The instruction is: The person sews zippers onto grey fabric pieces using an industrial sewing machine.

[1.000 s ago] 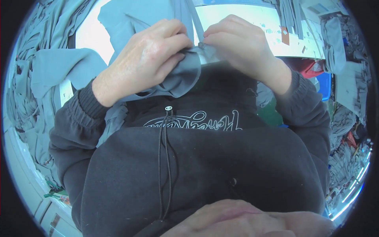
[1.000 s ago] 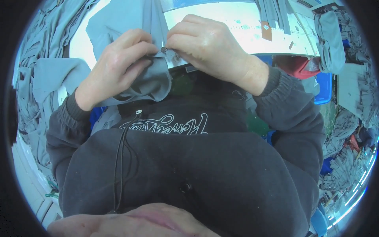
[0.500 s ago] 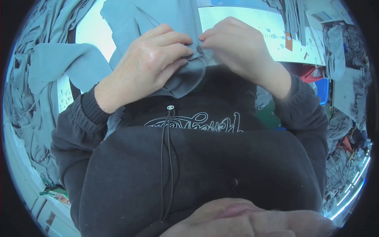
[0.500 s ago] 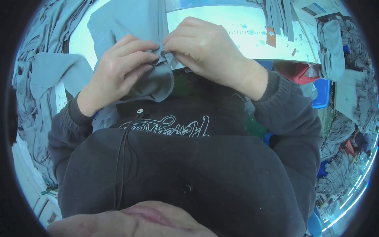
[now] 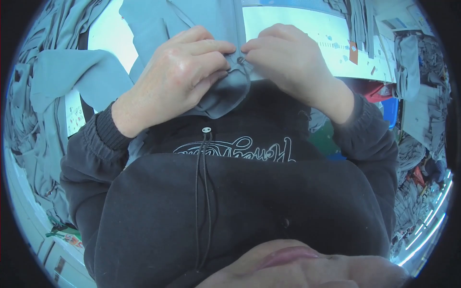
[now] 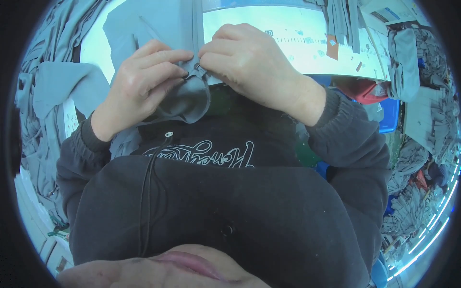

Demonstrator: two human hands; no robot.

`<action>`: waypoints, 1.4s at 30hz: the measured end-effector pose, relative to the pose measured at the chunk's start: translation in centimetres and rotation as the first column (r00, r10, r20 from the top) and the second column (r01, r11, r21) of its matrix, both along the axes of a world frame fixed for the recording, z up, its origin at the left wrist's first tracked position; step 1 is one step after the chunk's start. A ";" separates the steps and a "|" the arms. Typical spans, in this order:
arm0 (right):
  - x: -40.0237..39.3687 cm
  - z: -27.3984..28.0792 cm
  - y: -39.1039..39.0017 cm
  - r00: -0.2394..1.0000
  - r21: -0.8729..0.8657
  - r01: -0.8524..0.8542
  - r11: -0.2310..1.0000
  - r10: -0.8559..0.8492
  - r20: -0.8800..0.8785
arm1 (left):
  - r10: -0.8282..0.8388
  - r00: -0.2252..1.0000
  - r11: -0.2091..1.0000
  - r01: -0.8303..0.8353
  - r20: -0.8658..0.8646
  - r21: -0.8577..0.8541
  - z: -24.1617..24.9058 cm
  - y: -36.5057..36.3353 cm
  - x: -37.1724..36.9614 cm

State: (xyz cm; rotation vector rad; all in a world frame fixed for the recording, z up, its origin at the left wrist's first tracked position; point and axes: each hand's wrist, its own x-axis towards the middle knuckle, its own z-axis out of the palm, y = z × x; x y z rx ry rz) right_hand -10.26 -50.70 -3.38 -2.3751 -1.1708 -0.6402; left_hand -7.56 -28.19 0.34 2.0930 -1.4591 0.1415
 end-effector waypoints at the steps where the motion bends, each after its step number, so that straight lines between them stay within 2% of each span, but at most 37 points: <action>1: 0.0 0.0 0.0 1.000 -0.020 0.011 1.000 -0.011 -0.001 | 0.000 1.000 1.000 0.000 -0.004 -0.002 0.0 0.0 0.0; 8: 0.1 0.0 0.2 1.000 -0.004 0.006 1.000 -0.006 -0.001 | -0.008 1.000 1.000 0.008 0.023 -0.001 -0.1 0.0 0.1; 11: 0.0 0.1 0.0 0.999 0.098 -0.029 0.995 0.033 -0.038 | -0.003 1.000 1.000 0.003 0.026 -0.004 -0.1 -0.1 0.1; 14: -0.2 0.3 -0.2 0.994 0.118 -0.057 0.991 0.068 -0.086 | -0.003 1.000 1.000 0.003 0.025 -0.016 -0.3 -0.1 0.0; 20: 0.1 0.1 -0.2 0.992 0.069 -0.113 0.991 0.117 -0.053 | -0.008 0.999 1.000 0.008 0.046 -0.015 -0.2 -0.2 0.1; 26: 0.4 0.4 0.5 0.995 0.046 -0.100 0.994 0.101 -0.013 | -0.010 0.999 1.000 0.010 0.042 0.019 0.6 -0.5 0.8; 30: 0.4 0.1 0.8 0.996 0.074 -0.084 0.994 0.084 0.009 | -0.047 0.968 0.996 0.028 0.247 0.080 0.0 -1.4 1.2; 32: 0.6 0.2 0.9 0.995 0.084 -0.098 0.992 0.099 -0.002 | -0.082 0.916 0.986 0.018 0.393 0.163 0.2 -1.8 1.4; 35: 0.5 0.2 0.9 0.996 0.081 -0.088 0.993 0.088 0.004 | -0.097 0.893 0.991 0.046 0.439 0.124 -0.1 -2.0 1.8; 42: 0.3 0.2 0.5 0.998 0.037 -0.055 0.998 0.054 0.028 | -0.080 0.933 0.993 0.046 0.351 0.105 -0.4 -1.0 2.1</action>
